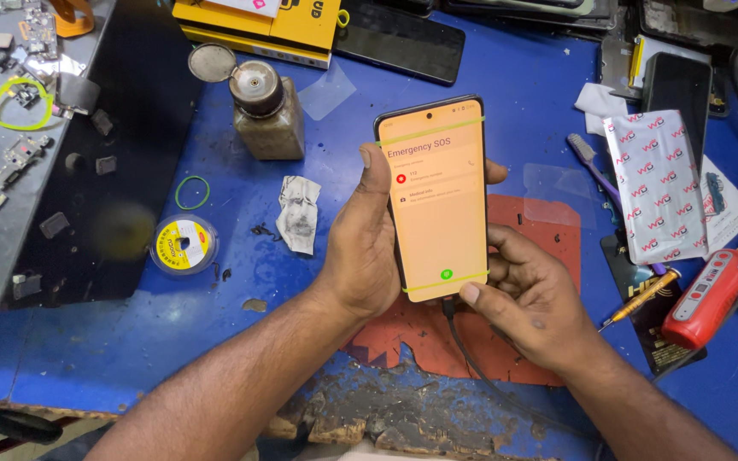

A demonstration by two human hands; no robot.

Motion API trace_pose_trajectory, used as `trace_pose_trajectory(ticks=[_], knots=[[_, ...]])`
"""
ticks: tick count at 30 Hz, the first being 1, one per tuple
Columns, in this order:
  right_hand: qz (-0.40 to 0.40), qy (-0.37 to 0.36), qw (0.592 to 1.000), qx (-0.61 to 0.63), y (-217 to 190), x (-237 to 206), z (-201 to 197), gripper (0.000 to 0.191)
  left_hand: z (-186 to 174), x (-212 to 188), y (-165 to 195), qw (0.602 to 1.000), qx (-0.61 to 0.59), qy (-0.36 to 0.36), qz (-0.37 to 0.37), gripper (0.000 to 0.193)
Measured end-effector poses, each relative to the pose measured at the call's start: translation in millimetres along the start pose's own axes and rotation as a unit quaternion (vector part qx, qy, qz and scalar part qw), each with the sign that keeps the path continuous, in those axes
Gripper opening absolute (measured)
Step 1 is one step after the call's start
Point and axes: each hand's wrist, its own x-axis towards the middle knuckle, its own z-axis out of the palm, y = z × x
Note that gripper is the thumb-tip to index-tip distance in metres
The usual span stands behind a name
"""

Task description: The person tests a smartphone's emergency call function, then disassembles the device by removing screws from the back cover. They use a screwdriver to unscrew multiple fasteners and separate the back cover from the phone body.

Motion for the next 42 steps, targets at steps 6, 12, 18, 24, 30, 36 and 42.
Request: trace_pose_trajectory(ticks=[6,12,18,24,30,36,42], knots=[[-0.059,-0.02,0.998,0.0,-3,0,-3,0.048,2,0,1,1.0,0.002,0.006,-0.014,0.085],[0.019,0.106,0.994,-0.026,4,-1,-9,0.028,7,-4,1,0.997,0.07,-0.007,-0.015,0.088],[0.013,0.129,0.991,-0.027,9,-3,-20,0.028,8,-7,-7,0.998,0.044,-0.004,-0.049,0.089],[0.021,0.158,0.987,-0.036,15,-4,-23,0.037,7,-8,-18,0.997,0.008,-0.011,-0.073,0.091],[-0.004,0.1,0.989,0.105,19,0,-25,0.048,8,-8,-10,0.996,0.003,0.004,-0.087,0.087],[0.063,0.024,0.996,0.056,3,3,-6,0.041,-1,1,2,0.999,-0.005,0.038,0.009,0.081],[0.017,0.009,0.999,0.037,-7,7,8,0.038,-2,0,0,0.999,-0.002,0.032,0.018,0.082]])
